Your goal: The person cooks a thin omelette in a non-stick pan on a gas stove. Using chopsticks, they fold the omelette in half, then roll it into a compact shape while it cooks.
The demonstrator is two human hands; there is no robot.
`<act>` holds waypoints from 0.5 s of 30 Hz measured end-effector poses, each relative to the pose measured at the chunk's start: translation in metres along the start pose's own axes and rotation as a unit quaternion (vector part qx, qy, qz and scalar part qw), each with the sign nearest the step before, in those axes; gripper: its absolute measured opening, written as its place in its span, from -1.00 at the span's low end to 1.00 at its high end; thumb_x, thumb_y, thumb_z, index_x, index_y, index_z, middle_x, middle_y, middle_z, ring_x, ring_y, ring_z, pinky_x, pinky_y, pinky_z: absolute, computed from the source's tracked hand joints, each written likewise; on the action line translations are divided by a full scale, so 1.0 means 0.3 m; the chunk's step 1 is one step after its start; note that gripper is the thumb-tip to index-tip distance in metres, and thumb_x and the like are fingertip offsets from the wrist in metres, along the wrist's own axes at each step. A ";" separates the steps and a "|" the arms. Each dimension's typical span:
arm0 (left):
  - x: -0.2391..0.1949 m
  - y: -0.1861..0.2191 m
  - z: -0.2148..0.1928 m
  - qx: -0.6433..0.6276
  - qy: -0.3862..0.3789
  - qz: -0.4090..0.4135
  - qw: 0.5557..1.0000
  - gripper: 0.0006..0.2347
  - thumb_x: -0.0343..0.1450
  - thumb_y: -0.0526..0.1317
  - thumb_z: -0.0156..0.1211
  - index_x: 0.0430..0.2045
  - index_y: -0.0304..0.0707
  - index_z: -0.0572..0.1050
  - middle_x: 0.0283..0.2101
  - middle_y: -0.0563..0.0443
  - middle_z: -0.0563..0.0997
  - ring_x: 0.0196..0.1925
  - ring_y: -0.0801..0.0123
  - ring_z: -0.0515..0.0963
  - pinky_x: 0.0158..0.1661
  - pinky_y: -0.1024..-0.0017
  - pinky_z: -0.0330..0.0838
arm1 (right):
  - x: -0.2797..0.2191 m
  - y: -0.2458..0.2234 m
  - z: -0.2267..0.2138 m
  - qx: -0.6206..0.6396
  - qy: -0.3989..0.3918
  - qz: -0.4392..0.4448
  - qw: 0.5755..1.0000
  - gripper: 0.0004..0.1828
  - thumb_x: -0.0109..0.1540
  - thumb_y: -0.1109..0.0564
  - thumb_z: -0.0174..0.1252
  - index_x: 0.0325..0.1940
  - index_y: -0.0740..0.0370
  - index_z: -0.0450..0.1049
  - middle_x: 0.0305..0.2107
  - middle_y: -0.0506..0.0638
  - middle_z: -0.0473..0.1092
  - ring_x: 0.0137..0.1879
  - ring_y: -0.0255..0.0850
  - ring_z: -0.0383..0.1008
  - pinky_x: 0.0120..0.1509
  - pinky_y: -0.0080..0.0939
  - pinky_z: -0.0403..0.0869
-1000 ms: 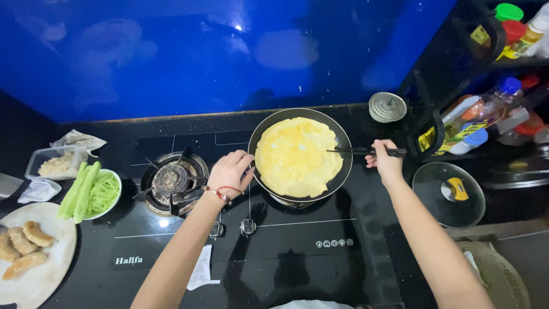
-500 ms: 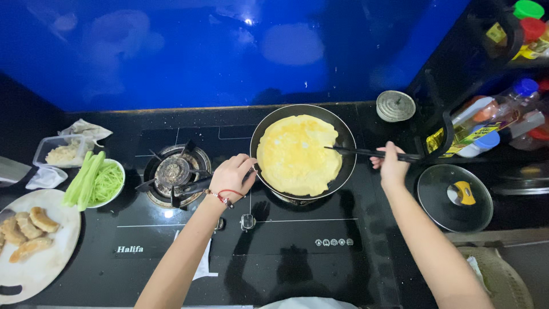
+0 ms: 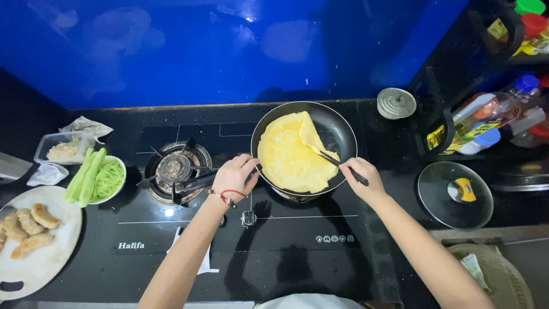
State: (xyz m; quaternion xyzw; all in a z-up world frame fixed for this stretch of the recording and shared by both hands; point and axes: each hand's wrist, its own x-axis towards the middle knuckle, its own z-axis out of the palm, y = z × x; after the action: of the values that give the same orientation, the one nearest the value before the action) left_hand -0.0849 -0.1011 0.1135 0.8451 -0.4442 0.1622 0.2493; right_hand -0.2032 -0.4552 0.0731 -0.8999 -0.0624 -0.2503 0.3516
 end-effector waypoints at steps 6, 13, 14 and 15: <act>0.001 0.003 0.012 -0.002 -0.001 0.004 1.000 -0.73 0.30 -0.26 0.33 -0.15 -0.25 0.53 -0.19 -0.06 0.56 -0.18 0.13 0.58 -0.17 0.25 0.50 | -0.034 -0.019 -0.008 0.008 -0.010 -0.003 1.000 -0.91 0.24 0.24 0.24 -0.32 0.30 0.48 -0.50 0.04 0.40 -0.38 -0.13 0.44 -0.29 -0.18 0.37; 0.013 0.011 0.009 -0.007 0.002 0.013 1.000 -0.75 0.30 -0.27 0.32 -0.17 -0.25 0.53 -0.17 -0.07 0.55 -0.16 0.11 0.59 -0.16 0.24 0.50 | -0.082 0.034 -0.038 0.062 -0.008 0.146 0.987 -0.89 0.29 0.19 0.16 -0.21 0.30 0.53 -0.48 -0.02 0.48 -0.35 -0.30 0.51 -0.26 -0.29 0.45; 0.012 0.011 0.008 -0.007 -0.001 0.010 1.000 -0.75 0.30 -0.27 0.32 -0.17 -0.25 0.53 -0.18 -0.07 0.56 -0.17 0.11 0.59 -0.17 0.24 0.50 | -0.088 0.061 -0.052 0.102 -0.005 0.186 0.977 -0.87 0.30 0.18 0.12 -0.17 0.28 0.53 -0.47 -0.04 0.50 -0.33 -0.33 0.54 -0.25 -0.32 0.48; 0.012 0.011 0.007 -0.007 -0.003 0.010 1.000 -0.75 0.30 -0.27 0.32 -0.17 -0.25 0.53 -0.18 -0.07 0.56 -0.17 0.11 0.59 -0.17 0.24 0.50 | -0.095 0.091 -0.065 0.142 -0.001 0.225 0.964 -0.84 0.32 0.18 0.07 -0.12 0.26 0.53 -0.45 -0.06 0.53 -0.31 -0.36 0.56 -0.25 -0.35 0.50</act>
State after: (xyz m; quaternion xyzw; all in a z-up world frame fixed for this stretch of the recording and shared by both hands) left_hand -0.0855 -0.1063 0.1144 0.8394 -0.4545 0.1589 0.2524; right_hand -0.2280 -0.4868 0.0549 -0.8317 0.1060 -0.1524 0.5232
